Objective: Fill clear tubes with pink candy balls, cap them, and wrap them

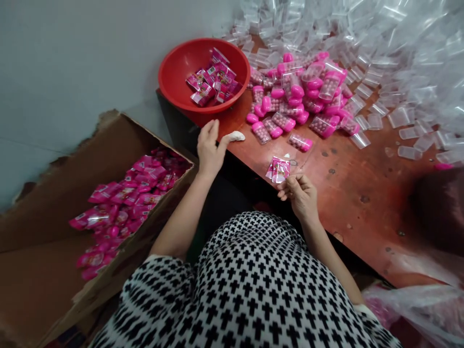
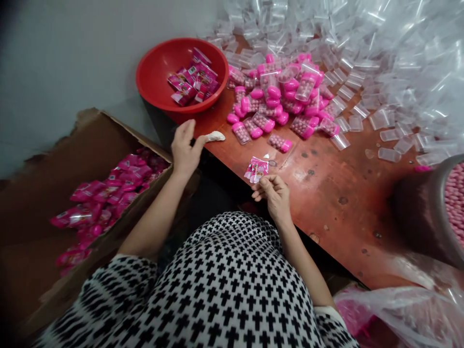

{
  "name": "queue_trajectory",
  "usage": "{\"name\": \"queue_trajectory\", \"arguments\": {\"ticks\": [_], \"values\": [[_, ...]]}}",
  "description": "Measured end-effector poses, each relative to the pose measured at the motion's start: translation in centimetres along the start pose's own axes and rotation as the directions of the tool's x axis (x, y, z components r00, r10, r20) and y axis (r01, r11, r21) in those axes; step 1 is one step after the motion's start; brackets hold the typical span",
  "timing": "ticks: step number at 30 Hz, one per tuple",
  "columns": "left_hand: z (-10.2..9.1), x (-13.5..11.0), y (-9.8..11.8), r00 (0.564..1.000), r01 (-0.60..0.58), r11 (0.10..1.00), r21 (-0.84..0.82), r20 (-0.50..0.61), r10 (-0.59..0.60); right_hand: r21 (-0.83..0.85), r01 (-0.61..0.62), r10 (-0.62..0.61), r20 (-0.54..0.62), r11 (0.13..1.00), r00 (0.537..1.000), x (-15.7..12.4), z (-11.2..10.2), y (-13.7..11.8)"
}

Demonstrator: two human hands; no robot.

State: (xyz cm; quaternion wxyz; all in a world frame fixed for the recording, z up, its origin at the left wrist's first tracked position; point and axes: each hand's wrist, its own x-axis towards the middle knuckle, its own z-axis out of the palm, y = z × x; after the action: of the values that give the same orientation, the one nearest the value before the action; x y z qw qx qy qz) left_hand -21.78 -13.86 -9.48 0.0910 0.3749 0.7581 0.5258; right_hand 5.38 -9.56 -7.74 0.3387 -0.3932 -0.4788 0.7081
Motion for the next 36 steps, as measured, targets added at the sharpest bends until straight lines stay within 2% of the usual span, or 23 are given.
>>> {"name": "queue_trajectory", "arguments": {"ticks": [2, 3, 6, 9, 11, 13, 14, 17, 19, 20, 23, 26, 30, 32, 34, 36], "values": [[1.9, 1.4, -0.8, 0.987, -0.103, 0.983, 0.152, 0.135, 0.083, -0.008, -0.003, 0.003, -0.007, 1.0, 1.0, -0.3, -0.1, 0.0], [2.7, 1.8, -1.2, 0.981, -0.132, 0.974, 0.184, 0.167, 0.101, -0.011, -0.003, 0.002, -0.019, 1.0, 1.0, -0.4, -0.2, 0.0], [4.1, 2.3, -2.0, 0.978, -0.162, 0.964, 0.21, 0.165, 0.128, -0.016, -0.001, 0.0, -0.063, 1.0, 0.998, -0.5, -0.8, -0.1], [4.1, 1.9, -1.6, 0.978, -0.155, 0.965, 0.21, 0.171, 0.12, -0.011, 0.006, -0.006, -0.084, 1.0, 0.996, -0.4, -1.5, -0.2], [3.9, 0.8, -0.3, 0.977, -0.165, 0.961, 0.224, 0.168, 0.129, -0.001, 0.013, -0.013, -0.092, 1.0, 0.996, -0.3, -2.0, -0.3], [3.9, -1.3, 1.4, 0.965, -0.238, 0.941, 0.242, 0.167, 0.201, 0.008, 0.022, -0.021, -0.106, 1.0, 0.994, -0.2, -2.3, -0.4], [4.1, -2.6, 2.3, 0.946, -0.302, 0.923, 0.24, 0.194, 0.259, 0.011, 0.026, -0.025, -0.115, 1.0, 0.993, -0.2, -2.5, -0.4], [5.7, -6.5, 4.2, 0.844, -0.48, 0.86, 0.173, 0.358, 0.399, 0.016, 0.029, -0.026, -0.122, 0.999, 0.992, -0.1, -2.7, -0.7], [7.0, -8.3, 4.4, 0.804, -0.523, 0.838, 0.158, 0.419, 0.423, 0.019, 0.02, -0.018, -0.114, 1.0, 0.993, -0.1, -2.7, -0.8], [7.6, -8.8, 4.3, 0.799, -0.529, 0.833, 0.162, 0.425, 0.425, 0.016, 0.015, -0.014, -0.109, 1.0, 0.994, -0.1, -2.8, -0.9], [8.8, -9.1, 3.5, 0.814, -0.532, 0.829, 0.173, 0.373, 0.445, -0.006, 0.01, -0.01, -0.101, 1.0, 0.995, -0.2, -2.9, -0.9], [9.2, -8.7, 2.9, 0.826, -0.53, 0.837, 0.138, 0.307, 0.473, -0.042, 0.022, -0.026, -0.099, 0.999, 0.995, 0.0, -2.9, -0.7], [9.2, -8.8, 3.3, 0.834, -0.518, 0.855, 0.024, 0.236, 0.498, -0.175, 0.161, -0.193, -0.186, 0.971, 0.964, 0.9, -2.5, -0.2], [9.0, -9.1, 4.1, 0.838, -0.501, 0.864, -0.055, 0.219, 0.5, -0.209, 0.226, -0.263, -0.172, 0.951, 0.949, 1.6, -2.1, -0.2], [8.5, -9.2, 5.2, 0.863, -0.43, 0.891, -0.144, 0.224, 0.453, -0.172, 0.224, -0.246, -0.112, 0.959, 0.963, 2.3, -1.8, -0.4], [7.8, -9.3, 6.2, 0.922, -0.245, 0.936, -0.251, 0.238, 0.305, -0.124, 0.191, -0.202, -0.08, 0.974, 0.976, 2.8, -1.6, -0.8]]}}
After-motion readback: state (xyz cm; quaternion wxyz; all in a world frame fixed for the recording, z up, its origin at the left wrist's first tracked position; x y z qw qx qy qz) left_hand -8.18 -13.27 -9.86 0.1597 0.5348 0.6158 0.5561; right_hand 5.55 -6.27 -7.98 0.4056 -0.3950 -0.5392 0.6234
